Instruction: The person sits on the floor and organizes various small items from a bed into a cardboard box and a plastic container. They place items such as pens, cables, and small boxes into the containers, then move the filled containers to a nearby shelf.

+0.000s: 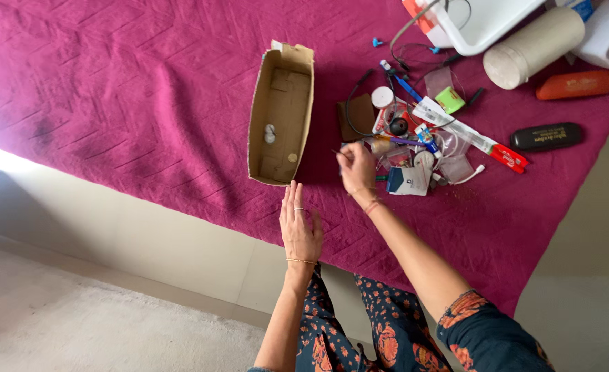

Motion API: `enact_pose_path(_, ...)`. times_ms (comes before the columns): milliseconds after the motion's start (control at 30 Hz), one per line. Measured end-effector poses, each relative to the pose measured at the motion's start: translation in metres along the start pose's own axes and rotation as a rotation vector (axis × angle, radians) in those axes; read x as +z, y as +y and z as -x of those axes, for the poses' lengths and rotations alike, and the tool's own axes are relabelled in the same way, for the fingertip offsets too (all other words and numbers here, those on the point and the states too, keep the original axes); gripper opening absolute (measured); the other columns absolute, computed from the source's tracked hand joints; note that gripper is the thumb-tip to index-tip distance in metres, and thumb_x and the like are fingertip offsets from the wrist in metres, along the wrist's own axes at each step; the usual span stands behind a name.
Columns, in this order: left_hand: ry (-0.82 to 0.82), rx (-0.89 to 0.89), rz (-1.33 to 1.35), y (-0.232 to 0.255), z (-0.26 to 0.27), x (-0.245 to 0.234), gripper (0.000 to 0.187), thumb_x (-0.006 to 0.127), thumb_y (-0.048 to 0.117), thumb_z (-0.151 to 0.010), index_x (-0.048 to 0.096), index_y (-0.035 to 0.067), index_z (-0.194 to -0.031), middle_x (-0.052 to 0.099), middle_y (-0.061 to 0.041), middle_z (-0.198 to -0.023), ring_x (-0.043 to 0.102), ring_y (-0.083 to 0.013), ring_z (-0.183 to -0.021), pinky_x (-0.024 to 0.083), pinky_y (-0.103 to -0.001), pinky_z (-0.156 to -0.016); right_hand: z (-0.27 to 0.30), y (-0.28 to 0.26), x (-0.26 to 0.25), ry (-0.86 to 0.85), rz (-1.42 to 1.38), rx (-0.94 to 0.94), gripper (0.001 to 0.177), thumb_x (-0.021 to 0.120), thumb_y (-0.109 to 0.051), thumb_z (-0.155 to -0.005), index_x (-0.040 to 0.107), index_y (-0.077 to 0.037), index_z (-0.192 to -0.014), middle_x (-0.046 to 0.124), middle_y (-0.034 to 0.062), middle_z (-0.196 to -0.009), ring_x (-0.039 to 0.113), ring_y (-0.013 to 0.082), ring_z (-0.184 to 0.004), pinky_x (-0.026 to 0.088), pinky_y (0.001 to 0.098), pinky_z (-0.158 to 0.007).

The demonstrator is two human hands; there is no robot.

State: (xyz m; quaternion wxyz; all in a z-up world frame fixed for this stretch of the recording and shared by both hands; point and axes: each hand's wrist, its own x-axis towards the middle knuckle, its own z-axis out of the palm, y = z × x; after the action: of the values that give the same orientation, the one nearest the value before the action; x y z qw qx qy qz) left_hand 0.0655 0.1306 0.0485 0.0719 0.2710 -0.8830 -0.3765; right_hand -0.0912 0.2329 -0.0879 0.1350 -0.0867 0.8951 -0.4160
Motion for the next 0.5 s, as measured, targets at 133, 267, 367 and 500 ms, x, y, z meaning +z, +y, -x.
enact_pose_path(133, -0.074, 0.006, 0.027, 0.002, 0.010, 0.019, 0.071, 0.061, 0.006, -0.090, 0.035, 0.002, -0.156, 0.039, -0.018, -0.162, 0.034, -0.0374, -0.151, 0.030, -0.048, -0.122, 0.032, 0.058, -0.047, -0.094, 0.434, -0.172, 0.027, 0.076, -0.007, -0.083, 0.064, -0.007, -0.107, 0.066, 0.0102, -0.105, 0.059, 0.0321, -0.105, 0.048, 0.0450, -0.091)
enact_pose_path(267, -0.097, 0.044, 0.054, 0.008, 0.022, 0.042, 0.066, 0.058, 0.006, -0.095, 0.036, 0.002, -0.157, 0.038, -0.018, -0.163, 0.035, -0.0367, -0.153, 0.031, -0.048, -0.124, 0.040, 0.090, -0.070, -0.199, 0.648, -0.252, 0.035, 0.078, -0.011, -0.080, 0.067, -0.011, -0.113, 0.068, 0.0059, -0.110, 0.057, 0.0281, -0.110, 0.046, 0.0453, -0.094)
enact_pose_path(367, -0.135, 0.066, 0.052, 0.012, 0.030, 0.054, 0.066, 0.059, 0.008, -0.094, 0.036, 0.001, -0.155, 0.037, -0.018, -0.163, 0.034, -0.0371, -0.152, 0.030, -0.049, -0.123, 0.042, 0.100, -0.070, -0.216, 0.687, -0.307, 0.036, 0.077, -0.012, -0.083, 0.068, -0.011, -0.118, 0.069, 0.0037, -0.113, 0.057, 0.0261, -0.112, 0.044, 0.0443, -0.093)
enact_pose_path(500, -0.160, 0.086, 0.050, 0.013, 0.034, 0.061, 0.066, 0.059, 0.007, -0.094, 0.036, 0.001, -0.156, 0.038, -0.018, -0.163, 0.035, -0.0369, -0.151, 0.030, -0.049, -0.123, 0.035, 0.100, -0.068, -0.225, 0.762, -0.342, 0.032, 0.073, -0.010, -0.089, 0.071, -0.014, -0.121, 0.070, 0.0004, -0.114, 0.057, 0.0232, -0.111, 0.043, 0.0412, -0.095)
